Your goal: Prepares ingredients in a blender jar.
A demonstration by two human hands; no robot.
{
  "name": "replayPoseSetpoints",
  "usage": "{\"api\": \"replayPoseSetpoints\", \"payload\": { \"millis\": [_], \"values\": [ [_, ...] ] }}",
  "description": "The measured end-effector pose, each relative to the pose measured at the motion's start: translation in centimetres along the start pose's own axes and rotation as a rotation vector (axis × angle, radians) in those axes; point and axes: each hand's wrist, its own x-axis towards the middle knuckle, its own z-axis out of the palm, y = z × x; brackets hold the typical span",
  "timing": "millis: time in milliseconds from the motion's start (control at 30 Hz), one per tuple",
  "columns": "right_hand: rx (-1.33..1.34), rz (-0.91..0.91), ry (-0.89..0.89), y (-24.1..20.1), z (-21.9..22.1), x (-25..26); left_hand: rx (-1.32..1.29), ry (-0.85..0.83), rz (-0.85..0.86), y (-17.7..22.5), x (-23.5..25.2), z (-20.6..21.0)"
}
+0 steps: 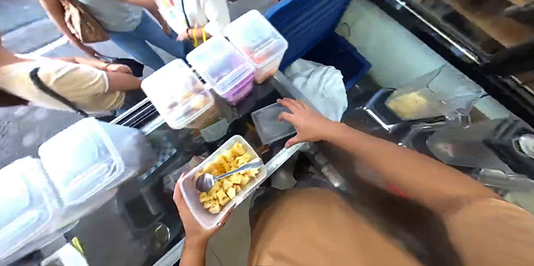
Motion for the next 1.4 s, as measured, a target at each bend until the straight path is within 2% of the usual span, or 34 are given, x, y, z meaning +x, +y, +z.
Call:
{"api": "replayPoseSetpoints", "payload": {
  "millis": [167,300,333,400,467,533,600,767,867,933,1000,1067,1167,1200,1300,1400],
  "values": [
    [-0.119,-0.006,-0.016,0.6,1.3,2.5,-0.187,-0.076,-0.059,-3.7,0.0,-1.0],
    [0.188,0.111,0.114,-1.3,-2.8,0.4,-0.334,-0.219,-0.226,-3.7,0.4,-1.5],
    [0.27,0.091,0.144,-3.2,-4.5,0.1,-0.377,-0.19,-0.252,-3.3,0.2,-1.9],
    [0.32,-0.045,0.121,-8.5,-7.1,0.2,-0.492,0.015,-0.334,-2.1,-0.7,-2.7],
    [0.232,-0.226,0.059,-13.5,-7.4,1.0,-0.577,0.195,-0.481,0.6,-0.6,-3.5],
    [0.09,-0.384,0.027,-16.4,-6.0,2.4,-0.638,0.258,-0.605,3.5,0.1,-3.6],
    [0.016,-0.463,-0.004,-17.7,-4.7,3.7,-0.619,0.29,-0.664,5.1,0.5,-3.4],
    [-0.019,-0.479,-0.031,-19.3,-3.1,4.6,-0.472,0.388,-0.75,6.2,0.9,-2.4],
    [-0.037,-0.479,-0.014,-19.6,-2.7,4.4,-0.404,0.42,-0.726,6.1,0.5,-1.6],
    [0.016,-0.458,0.004,-19.1,-2.8,4.0,-0.359,0.435,-0.642,6.0,0.0,-0.6],
    [0.222,-0.33,0.025,-17.8,-3.5,3.4,-0.34,0.425,-0.541,5.6,-0.6,0.8],
    [0.564,-0.066,0.011,-16.3,-3.4,2.6,-0.374,0.396,-0.512,5.1,-0.9,1.2],
    [1.158,0.281,-0.238,-15.8,-1.6,1.4,-0.353,0.283,-0.513,4.0,-0.4,0.0],
    [1.309,0.351,-0.262,-16.2,-1.1,1.1,-0.325,0.22,-0.523,3.6,0.2,-1.0],
    [1.589,0.443,-0.222,-18.2,0.6,0.2,-0.15,-0.037,-0.537,2.5,4.7,-6.1],
    [1.741,0.461,-0.066,-22.2,2.9,0.8,0.207,-0.289,-0.46,2.9,11.4,-10.1]
  ]
}}
